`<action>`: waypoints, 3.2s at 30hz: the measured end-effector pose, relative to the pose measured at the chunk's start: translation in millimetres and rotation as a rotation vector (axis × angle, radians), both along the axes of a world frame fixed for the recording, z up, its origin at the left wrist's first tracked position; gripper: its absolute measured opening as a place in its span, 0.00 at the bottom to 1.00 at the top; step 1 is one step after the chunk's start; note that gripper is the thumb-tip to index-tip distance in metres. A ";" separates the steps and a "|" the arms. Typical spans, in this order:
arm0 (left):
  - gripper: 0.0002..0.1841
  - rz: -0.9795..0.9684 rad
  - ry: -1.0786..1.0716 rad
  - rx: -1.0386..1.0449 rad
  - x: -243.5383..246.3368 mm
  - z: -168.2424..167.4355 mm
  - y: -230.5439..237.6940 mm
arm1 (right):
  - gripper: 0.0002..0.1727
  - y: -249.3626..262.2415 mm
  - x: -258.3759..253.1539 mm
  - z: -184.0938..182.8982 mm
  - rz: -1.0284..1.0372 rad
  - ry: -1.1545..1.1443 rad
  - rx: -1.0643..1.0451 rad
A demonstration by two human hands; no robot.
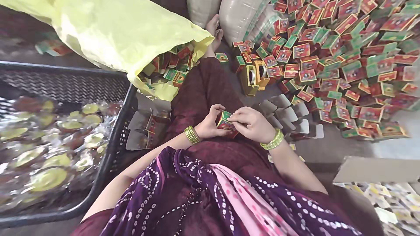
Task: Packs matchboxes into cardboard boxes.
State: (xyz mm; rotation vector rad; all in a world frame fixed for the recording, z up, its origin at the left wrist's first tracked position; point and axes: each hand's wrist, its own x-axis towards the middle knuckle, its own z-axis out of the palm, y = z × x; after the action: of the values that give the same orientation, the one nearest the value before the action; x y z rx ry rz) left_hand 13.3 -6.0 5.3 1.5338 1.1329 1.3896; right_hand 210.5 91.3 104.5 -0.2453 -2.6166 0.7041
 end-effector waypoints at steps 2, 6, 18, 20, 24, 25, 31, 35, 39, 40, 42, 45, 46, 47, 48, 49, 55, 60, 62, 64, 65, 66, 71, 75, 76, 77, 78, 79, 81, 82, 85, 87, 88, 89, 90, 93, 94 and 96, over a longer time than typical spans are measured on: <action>0.53 0.004 0.016 0.012 -0.2 -0.6 -0.3 | 0.18 -4.0 -0.3 -0.2 0.038 -0.024 0.093; 0.50 0.067 -0.088 -0.043 0.1 -0.1 -0.8 | 0.17 -13.2 4.6 -21.6 -0.056 0.083 0.142; 0.19 0.191 -0.346 -0.171 -10.8 1.4 7.3 | 0.22 102.0 13.2 -25.1 -0.681 0.036 -0.614; 0.16 0.262 -0.317 -0.172 -14.0 -0.4 10.6 | 0.21 153.4 10.7 -31.1 -0.851 -0.083 -0.578; 0.18 0.261 -0.288 -0.170 -17.4 0.9 13.2 | 0.25 245.3 4.6 -71.3 -0.967 -0.297 -0.490; 0.18 0.251 -0.282 -0.162 -18.2 1.2 14.2 | 0.28 259.5 1.1 -79.4 -0.961 -0.363 -0.476; 0.16 0.226 -0.292 -0.149 -21.5 1.3 21.0 | 0.26 301.6 -23.9 -118.0 -0.882 -0.518 -0.376; 0.16 0.227 -0.295 -0.165 -23.6 0.9 24.2 | 0.30 301.7 -33.3 -114.6 -1.061 -0.516 -0.406; 0.16 0.214 -0.283 -0.155 -24.8 1.9 24.4 | 0.33 298.4 -29.6 -108.5 -1.164 -0.394 -0.583; 0.16 0.213 -0.280 -0.151 -24.9 1.5 24.2 | 0.35 297.3 -28.4 -104.5 -1.179 -0.402 -0.615; 0.17 0.212 -0.271 -0.150 -25.2 1.0 23.3 | 0.38 293.4 -24.7 -97.3 -1.198 -0.488 -0.611; 0.17 0.221 -0.268 -0.136 -25.1 -0.9 23.7 | 0.34 274.7 -15.7 -85.7 -1.202 -0.563 -0.615; 0.17 0.219 -0.271 -0.138 -25.0 -1.4 23.5 | 0.34 269.2 -12.2 -86.2 -1.213 -0.570 -0.618; 0.17 0.219 -0.270 -0.139 -24.5 -1.7 23.3 | 0.35 264.1 -10.1 -87.6 -1.220 -0.571 -0.618; 0.17 0.218 -0.266 -0.139 -23.9 -1.8 22.8 | 0.36 259.4 -9.0 -89.2 -1.216 -0.574 -0.610; 0.17 0.217 -0.264 -0.142 -23.3 -1.3 22.0 | 0.34 256.8 -8.0 -93.9 -1.204 -0.556 -0.617; 0.17 0.222 -0.282 -0.134 -21.2 2.3 18.0 | 0.32 247.3 -22.5 -97.0 -1.190 -0.693 -0.420; 0.17 0.241 -0.261 -0.078 -21.1 -0.5 17.6 | 0.25 229.4 -32.9 -86.1 -1.223 -0.729 -0.279; 0.17 0.273 -0.244 -0.051 -20.8 -1.6 19.0 | 0.25 229.7 -34.8 -80.7 -1.073 -0.640 -0.332; 0.18 0.308 -0.214 -0.041 -21.5 -4.3 19.4 | 0.19 206.2 -40.3 -63.7 -0.834 -0.385 -0.495; 0.18 0.330 -0.202 -0.041 -21.6 -5.3 19.8 | 0.17 184.3 -45.0 -51.9 -0.735 -0.252 -0.602; 0.18 0.346 -0.194 -0.043 -21.8 -6.6 20.3 | 0.15 159.6 -49.3 -40.9 -0.651 -0.122 -0.712; 0.19 0.390 -0.149 -0.083 -18.8 -3.3 18.8 | 0.09 48.6 -59.2 -3.6 -0.319 0.144 -1.126; 0.25 0.378 -0.122 -0.031 -18.2 -6.9 16.5 | 0.15 18.5 -67.4 -9.4 -0.373 0.067 -1.178; 0.27 0.372 -0.134 -0.029 -17.6 -7.4 16.0 | 0.18 16.6 -69.7 -11.4 -0.413 0.041 -1.191; 0.28 0.369 -0.150 -0.039 -16.7 -6.8 15.5 | 0.19 15.6 -71.9 -13.5 -0.451 0.026 -1.201; 0.30 0.366 -0.178 -0.060 -15.2 -4.7 14.7 | 0.19 15.6 -73.7 -15.9 -0.477 0.015 -1.204; 0.31 0.365 -0.214 -0.092 -13.4 -1.1 13.6 | 0.19 15.9 -75.0 -18.5 -0.493 0.014 -1.206; 0.32 0.375 -0.229 -0.117 -10.6 2.9 12.3 | 0.17 16.9 -76.6 -23.0 -0.503 0.027 -1.197; 0.33 0.376 -0.217 -0.113 -10.1 2.8 11.9 | 0.16 17.0 -77.1 -24.3 -0.510 0.029 -1.191; 0.33 0.375 -0.159 -0.065 -10.5 0.2 11.9 | 0.13 17.0 -80.3 -26.1 -0.571 0.024 -1.167; 0.33 0.338 -0.109 0.016 -11.1 -2.2 11.4 | 0.29 20.5 -81.4 -27.3 -0.604 0.010 -1.134; 0.34 0.304 -0.080 0.064 -10.6 -2.8 10.9 | 0.37 24.0 -81.8 -27.8 -0.631 0.004 -1.101; 0.34 0.274 -0.060 0.098 -10.4 -3.3 10.3 | 0.40 27.7 -81.7 -28.0 -0.654 0.006 -1.058; 0.35 0.251 -0.054 0.120 -11.4 -2.8 10.0 | 0.39 31.5 -80.9 -28.0 -0.645 0.009 -0.995; 0.36 0.245 -0.163 0.092 -15.6 -3.3 8.3 | 0.32 36.7 -70.9 -22.5 -0.388 -0.172 -0.785; 0.35 0.261 -0.234 0.056 -16.4 -3.9 9.4 | 0.33 38.9 -67.7 -20.4 -0.300 -0.273 -0.725; 0.33 0.320 -0.352 -0.054 -16.7 -3.2 13.4 | 0.36 45.1 -65.4 -12.8 -0.254 -0.457 -0.692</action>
State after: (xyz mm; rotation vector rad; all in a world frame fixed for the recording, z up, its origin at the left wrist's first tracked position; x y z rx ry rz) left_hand -3.5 7.3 2.1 1.0442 1.2134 1.7437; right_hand 145.1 136.4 91.7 -1.0220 -2.5537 1.5870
